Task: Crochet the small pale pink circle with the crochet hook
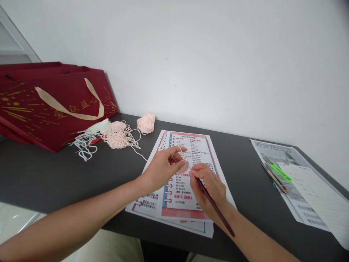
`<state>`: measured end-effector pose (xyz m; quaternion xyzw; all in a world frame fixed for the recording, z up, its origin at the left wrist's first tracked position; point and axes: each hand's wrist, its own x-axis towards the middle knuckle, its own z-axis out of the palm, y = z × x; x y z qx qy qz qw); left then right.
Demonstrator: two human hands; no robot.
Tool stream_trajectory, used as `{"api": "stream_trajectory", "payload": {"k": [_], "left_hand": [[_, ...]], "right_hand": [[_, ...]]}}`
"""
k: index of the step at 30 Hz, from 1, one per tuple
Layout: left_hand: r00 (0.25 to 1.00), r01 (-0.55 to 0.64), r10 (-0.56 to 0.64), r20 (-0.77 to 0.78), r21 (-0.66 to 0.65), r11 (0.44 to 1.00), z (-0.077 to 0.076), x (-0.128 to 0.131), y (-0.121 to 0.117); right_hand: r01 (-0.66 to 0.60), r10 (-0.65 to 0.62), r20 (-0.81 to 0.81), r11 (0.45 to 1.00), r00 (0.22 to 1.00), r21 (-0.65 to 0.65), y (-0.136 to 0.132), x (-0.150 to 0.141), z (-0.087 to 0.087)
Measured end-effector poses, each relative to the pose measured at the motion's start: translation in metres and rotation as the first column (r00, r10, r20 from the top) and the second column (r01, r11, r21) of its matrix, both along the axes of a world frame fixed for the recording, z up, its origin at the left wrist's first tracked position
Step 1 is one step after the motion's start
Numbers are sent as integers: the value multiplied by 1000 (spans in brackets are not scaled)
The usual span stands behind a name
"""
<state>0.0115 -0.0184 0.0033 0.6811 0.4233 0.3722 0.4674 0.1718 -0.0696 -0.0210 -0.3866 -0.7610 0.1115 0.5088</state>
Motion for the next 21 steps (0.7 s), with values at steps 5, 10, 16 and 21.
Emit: {"api": "stream_trajectory", "payload": {"k": [5,10,16,21], "left_hand": [[996,-79,80,-26,56,995,-6,0,-1],[997,-82,82,-7,18,996,-6,1,-2],[997,11,-4,83,-90,996,-5,2,-3],[905,235,-12,426,-476,848,-8,2,1]], "right_hand": [[19,-96,-250,955,964,-295,-1,-7,-5],[4,-3,32,1000,999,-24,-1,-4,-10],[-122,100,331,991,938,46,12,10,-9],[-213,147,377,967,915,141,23,18,-4]]}}
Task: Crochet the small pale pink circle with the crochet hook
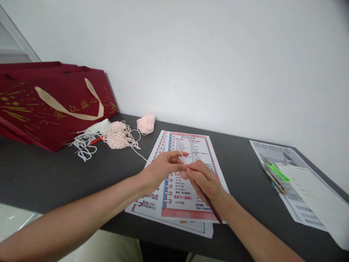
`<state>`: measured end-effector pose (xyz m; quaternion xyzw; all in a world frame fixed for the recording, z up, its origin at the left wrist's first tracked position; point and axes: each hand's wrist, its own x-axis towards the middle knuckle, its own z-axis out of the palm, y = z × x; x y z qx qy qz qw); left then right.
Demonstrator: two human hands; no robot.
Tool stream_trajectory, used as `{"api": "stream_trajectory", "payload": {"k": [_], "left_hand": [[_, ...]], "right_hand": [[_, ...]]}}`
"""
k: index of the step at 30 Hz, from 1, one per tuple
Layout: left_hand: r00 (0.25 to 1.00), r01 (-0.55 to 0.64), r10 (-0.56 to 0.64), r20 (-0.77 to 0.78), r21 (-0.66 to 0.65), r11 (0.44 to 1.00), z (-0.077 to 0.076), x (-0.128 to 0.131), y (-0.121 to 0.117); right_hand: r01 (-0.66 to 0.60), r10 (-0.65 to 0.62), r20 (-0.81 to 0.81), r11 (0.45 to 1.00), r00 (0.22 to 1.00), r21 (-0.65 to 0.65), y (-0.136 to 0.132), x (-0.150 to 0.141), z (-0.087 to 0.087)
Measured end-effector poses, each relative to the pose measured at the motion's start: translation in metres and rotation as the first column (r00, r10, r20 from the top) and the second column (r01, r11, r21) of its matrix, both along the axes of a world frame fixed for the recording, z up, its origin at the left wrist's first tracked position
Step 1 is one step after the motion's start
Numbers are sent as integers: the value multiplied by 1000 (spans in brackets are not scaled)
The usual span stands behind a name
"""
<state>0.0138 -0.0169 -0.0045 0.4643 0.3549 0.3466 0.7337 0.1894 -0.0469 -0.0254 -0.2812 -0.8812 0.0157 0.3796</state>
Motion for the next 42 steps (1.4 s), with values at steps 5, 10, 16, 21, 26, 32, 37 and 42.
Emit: {"api": "stream_trajectory", "payload": {"k": [5,10,16,21,26,32,37,42], "left_hand": [[995,-42,55,85,-140,989,-1,4,-3],[988,-137,146,-48,157,978,-2,6,-3],[933,-102,263,-244,523,846,-1,0,-1],[853,-30,380,-358,693,720,6,-2,-2],[838,3,403,-368,742,671,7,-3,0],[850,-5,383,-362,721,693,7,-6,4],[878,15,316,-359,681,732,8,-7,8],[965,-25,152,-212,506,862,6,-4,10]], "right_hand": [[159,-170,59,973,984,168,-7,-11,3],[201,-208,-115,977,971,-71,-17,-21,-2],[37,-392,-552,838,736,-545,-19,-23,2],[-399,-526,-727,611,441,-684,-11,-26,10],[-208,-455,-634,686,625,-697,-9,-17,10],[23,-98,-290,968,952,-249,-16,-5,7],[-53,-279,-511,839,813,-542,-9,-3,9],[-555,-434,-758,516,487,-653,1,-7,13]]}}
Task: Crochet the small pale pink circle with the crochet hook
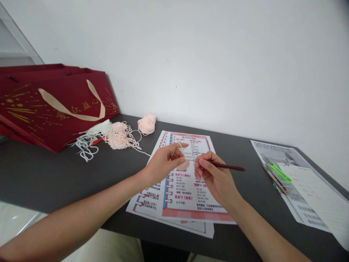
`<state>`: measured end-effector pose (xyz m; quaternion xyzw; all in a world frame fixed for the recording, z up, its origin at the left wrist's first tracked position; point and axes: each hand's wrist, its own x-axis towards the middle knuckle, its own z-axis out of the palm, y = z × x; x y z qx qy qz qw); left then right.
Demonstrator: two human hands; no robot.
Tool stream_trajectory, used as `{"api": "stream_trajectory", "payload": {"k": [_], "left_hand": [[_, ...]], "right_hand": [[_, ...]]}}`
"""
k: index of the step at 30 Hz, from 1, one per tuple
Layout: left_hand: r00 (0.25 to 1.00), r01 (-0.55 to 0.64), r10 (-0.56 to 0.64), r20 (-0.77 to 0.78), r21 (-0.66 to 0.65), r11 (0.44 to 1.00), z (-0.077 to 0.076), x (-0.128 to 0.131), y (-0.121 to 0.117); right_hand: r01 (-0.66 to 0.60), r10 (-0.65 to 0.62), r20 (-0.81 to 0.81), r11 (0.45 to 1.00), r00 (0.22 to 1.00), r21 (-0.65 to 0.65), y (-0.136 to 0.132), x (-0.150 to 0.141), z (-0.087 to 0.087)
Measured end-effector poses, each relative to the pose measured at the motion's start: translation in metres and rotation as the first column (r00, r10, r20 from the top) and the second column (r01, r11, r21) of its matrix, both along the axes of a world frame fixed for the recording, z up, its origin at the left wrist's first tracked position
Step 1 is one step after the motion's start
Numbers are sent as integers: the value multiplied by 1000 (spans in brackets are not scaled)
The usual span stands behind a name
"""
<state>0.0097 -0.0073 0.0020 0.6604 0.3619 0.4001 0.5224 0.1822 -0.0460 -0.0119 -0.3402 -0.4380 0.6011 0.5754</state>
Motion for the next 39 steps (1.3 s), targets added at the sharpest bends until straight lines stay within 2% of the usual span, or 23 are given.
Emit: {"api": "stream_trajectory", "payload": {"k": [2,4,6,8,9,11,13,14,15,16,17,18,19,20,22,23,24,27,30,34,39], "left_hand": [[994,45,-33,104,-118,992,-1,2,-2],[982,86,-48,183,-209,974,-2,3,-4],[967,127,-58,247,-273,954,-4,4,-6],[954,158,-61,295,-318,935,-7,6,-8],[948,167,-57,313,-339,926,-8,6,-9],[939,169,-28,343,-389,906,-10,8,-11],[924,183,3,383,-449,875,-10,8,-13],[912,207,9,410,-480,853,-9,8,-13],[899,242,7,438,-509,826,-8,8,-13],[885,283,-2,465,-537,795,-6,8,-12],[874,322,-11,486,-562,762,-5,7,-12],[867,348,-16,498,-583,734,-4,6,-10],[867,359,-17,498,-600,715,-3,5,-9],[871,355,-13,491,-611,707,-2,4,-7],[886,320,1,463,-615,721,0,2,-5],[894,299,7,447,-610,734,1,1,-3],[900,283,10,435,-602,747,2,0,-2],[907,268,-4,422,-569,778,3,-3,1],[905,294,-49,422,-540,789,3,-6,4],[906,331,-108,409,-527,782,5,-10,7],[892,390,-146,429,-564,727,11,-13,8]], "right_hand": [[-42,35,-111,997,993,-68,1,-4,1],[-49,39,-129,996,991,-79,-1,-7,0],[-13,12,-42,1000,999,-9,-4,-9,-4],[56,-88,184,984,979,170,-7,-9,-8],[73,-176,322,949,930,307,-8,-8,-10],[4,-393,536,809,748,587,-11,-8,-15],[-130,-592,590,637,550,760,-12,-7,-17],[-182,-658,577,569,483,802,-13,-7,-18],[-213,-699,557,522,448,826,-13,-7,-18],[-221,-715,534,491,450,843,-13,-7,-18],[-204,-704,518,485,486,850,-13,-7,-17],[-167,-662,513,514,547,841,-12,-6,-17],[-109,-594,512,581,620,806,-11,-6,-16],[-48,-503,508,676,699,735,-10,-5,-16],[41,-299,436,860,849,509,-7,-4,-15],[51,-211,366,915,906,399,-5,-3,-14],[45,-141,287,948,947,316,-4,-2,-13],[44,-73,122,974,990,222,-2,0,-7],[55,-73,89,981,993,188,-4,1,-1],[49,-69,108,983,992,179,-5,3,4],[21,-91,231,956,969,291,-4,11,5]]}}
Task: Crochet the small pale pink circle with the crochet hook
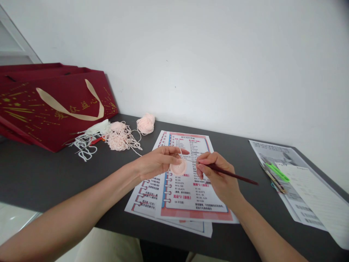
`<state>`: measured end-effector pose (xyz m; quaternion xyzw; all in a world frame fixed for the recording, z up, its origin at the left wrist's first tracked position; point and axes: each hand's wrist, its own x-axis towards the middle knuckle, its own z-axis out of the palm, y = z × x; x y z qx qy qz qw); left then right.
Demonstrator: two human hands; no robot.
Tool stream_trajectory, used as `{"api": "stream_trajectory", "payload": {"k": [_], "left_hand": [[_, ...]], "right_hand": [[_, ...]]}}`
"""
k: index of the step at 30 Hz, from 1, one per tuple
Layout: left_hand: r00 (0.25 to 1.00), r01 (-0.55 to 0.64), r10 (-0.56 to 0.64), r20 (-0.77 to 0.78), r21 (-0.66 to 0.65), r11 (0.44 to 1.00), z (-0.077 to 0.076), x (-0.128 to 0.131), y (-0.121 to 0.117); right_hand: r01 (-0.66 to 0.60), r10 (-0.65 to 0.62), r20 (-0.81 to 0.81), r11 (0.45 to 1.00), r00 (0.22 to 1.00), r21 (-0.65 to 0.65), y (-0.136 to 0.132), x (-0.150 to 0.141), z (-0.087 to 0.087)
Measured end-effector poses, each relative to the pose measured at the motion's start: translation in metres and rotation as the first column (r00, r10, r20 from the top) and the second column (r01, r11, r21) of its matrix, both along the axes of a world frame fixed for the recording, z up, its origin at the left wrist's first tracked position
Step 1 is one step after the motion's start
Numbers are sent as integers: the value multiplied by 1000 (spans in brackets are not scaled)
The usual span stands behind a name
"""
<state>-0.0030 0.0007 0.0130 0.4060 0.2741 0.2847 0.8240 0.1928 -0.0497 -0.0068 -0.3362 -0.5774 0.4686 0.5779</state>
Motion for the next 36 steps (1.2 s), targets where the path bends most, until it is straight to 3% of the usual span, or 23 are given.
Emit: {"api": "stream_trajectory", "payload": {"k": [6,14,19,23,28,36], "left_hand": [[999,31,-31,-32,2,1000,5,-3,1],[985,165,-167,-47,-49,985,2,-11,7],[966,249,-247,-80,16,968,2,-13,7],[980,124,-82,-179,237,964,3,-5,2],[951,-110,233,-204,479,871,-3,8,-6],[921,-161,327,-211,558,814,-6,12,-11]], "right_hand": [[-90,89,-61,996,994,-17,3,4,2],[-101,103,74,994,992,-39,-2,12,8],[-202,196,-54,967,979,-155,1,12,13],[-250,173,-255,918,951,-307,4,7,10],[-228,91,-353,902,931,-367,5,-1,6],[-86,17,-252,960,968,-266,0,-8,7]]}}
